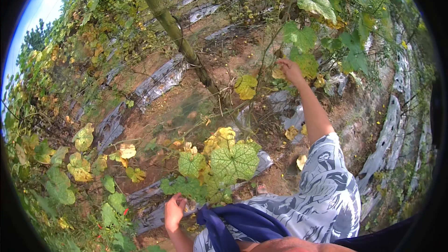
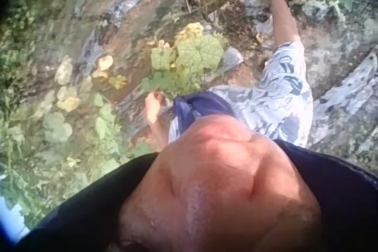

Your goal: The person removes dry leaves and vines from crop plants along a trellis by hand.

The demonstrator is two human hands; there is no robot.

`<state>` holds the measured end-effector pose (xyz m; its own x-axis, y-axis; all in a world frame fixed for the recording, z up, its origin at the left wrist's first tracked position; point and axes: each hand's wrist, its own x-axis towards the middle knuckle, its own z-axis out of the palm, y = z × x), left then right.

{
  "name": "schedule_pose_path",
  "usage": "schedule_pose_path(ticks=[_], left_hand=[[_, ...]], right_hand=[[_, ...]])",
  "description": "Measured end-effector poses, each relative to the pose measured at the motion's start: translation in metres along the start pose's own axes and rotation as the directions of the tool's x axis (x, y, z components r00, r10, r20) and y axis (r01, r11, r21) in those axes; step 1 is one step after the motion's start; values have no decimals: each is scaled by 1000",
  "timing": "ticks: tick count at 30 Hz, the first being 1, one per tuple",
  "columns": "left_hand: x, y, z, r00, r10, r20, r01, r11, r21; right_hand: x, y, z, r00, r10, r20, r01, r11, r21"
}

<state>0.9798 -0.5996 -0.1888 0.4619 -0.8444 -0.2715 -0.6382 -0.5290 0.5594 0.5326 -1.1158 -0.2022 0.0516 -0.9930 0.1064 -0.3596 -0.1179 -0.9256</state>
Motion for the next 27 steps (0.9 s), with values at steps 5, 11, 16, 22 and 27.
schedule_pose_path(ticks=[5, 11, 16, 22, 27], left_hand=[[29, 24, -10, 1000, 14, 28, -16, 999, 43], [32, 43, -14, 999, 36, 32, -37, 999, 27], [22, 37, -9, 998, 57, 41, -59, 997, 59], [16, 63, -23, 1000, 5, -2, -5, 995, 102], [-2, 28, -22, 998, 20, -55, -20, 1000, 4]], right_hand=[[-23, -10, -28, 963, -211, -167, 92, 840, -534], [-82, 99, -91, 982, 47, -181, -168, 647, -743], [-85, 43, -11, 990, -134, 43, 135, 811, -570], [-40, -47, 137, 845, -514, 145, 452, 544, -707], [-11, -64, 179, 991, 64, 116, 38, 701, -712]])
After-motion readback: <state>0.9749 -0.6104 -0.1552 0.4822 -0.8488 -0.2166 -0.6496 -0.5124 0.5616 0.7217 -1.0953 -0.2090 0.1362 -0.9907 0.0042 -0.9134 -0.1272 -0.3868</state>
